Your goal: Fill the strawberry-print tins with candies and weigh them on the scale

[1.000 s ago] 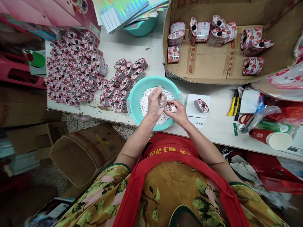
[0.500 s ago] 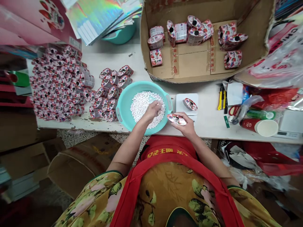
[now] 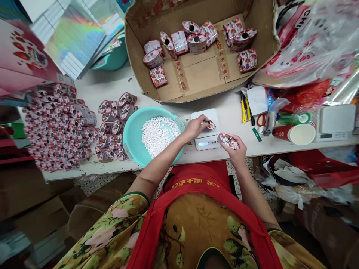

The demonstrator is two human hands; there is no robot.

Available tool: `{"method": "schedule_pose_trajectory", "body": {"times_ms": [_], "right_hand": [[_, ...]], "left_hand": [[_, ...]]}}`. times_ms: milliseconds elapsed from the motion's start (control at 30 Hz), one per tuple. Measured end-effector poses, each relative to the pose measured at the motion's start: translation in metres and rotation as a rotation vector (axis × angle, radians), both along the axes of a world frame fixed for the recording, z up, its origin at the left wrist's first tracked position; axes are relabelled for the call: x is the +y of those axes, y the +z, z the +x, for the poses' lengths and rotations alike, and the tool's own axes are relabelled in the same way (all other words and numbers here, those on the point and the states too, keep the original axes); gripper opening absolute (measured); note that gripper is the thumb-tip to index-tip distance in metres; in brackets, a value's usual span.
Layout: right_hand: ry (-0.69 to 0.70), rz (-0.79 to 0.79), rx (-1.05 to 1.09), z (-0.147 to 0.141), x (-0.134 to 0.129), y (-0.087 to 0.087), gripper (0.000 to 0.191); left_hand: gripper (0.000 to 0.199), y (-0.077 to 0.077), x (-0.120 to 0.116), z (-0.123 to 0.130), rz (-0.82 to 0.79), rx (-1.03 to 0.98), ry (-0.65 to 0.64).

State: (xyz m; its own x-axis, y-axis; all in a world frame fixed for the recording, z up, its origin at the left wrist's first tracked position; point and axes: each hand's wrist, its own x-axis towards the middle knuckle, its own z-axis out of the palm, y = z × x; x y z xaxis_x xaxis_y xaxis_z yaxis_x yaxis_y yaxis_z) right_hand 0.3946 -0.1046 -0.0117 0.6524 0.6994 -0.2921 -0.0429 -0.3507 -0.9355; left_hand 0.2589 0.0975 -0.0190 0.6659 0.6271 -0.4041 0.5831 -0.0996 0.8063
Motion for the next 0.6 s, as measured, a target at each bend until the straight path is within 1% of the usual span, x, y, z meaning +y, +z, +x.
{"method": "schedule_pose_trajectory", "body": {"times_ms": [67,133,167,233,300,333,367,400,467,533,600], "right_hand": [[-0.027,0.001,0.003,0.003,-0.002,-0.003,0.049],[-0.060,-0.001,0.027,0.006,-0.003,-0.008,0.051],[-0.081,-0.002,0.045,0.009,-0.003,-0.011,0.052],[-0.138,0.009,0.079,0.013,-0.001,-0.018,0.056],[-0.209,0.053,0.088,0.018,0.004,-0.025,0.058],[-0.236,0.078,0.075,0.019,0.009,-0.029,0.058],[-0.234,0.095,0.051,0.020,0.016,-0.031,0.058],[-0.195,0.103,0.018,0.020,0.024,-0.034,0.058],[-0.032,0.099,-0.053,0.015,0.043,-0.039,0.055],[0.132,0.093,-0.105,0.008,0.063,-0.045,0.051],[0.219,0.087,-0.152,0.000,0.080,-0.052,0.049]], "left_hand": [[0.013,-0.004,0.002,-0.008,-0.055,-0.057,0.058],[0.019,-0.005,0.002,-0.011,-0.018,-0.053,0.049],[0.018,-0.004,0.001,-0.010,0.043,-0.016,0.010],[0.010,0.000,-0.004,-0.003,0.186,0.109,-0.121],[0.005,0.007,-0.006,0.004,0.275,0.231,-0.220],[0.006,0.012,-0.006,0.004,0.301,0.261,-0.229],[0.008,0.017,-0.004,0.000,0.322,0.264,-0.201],[0.007,0.024,0.000,-0.008,0.345,0.247,-0.133],[0.005,0.041,0.012,-0.038,0.417,0.168,0.090],[0.004,0.060,0.034,-0.083,0.522,0.099,0.374],[0.006,0.074,0.068,-0.132,0.637,0.139,0.637]]}}
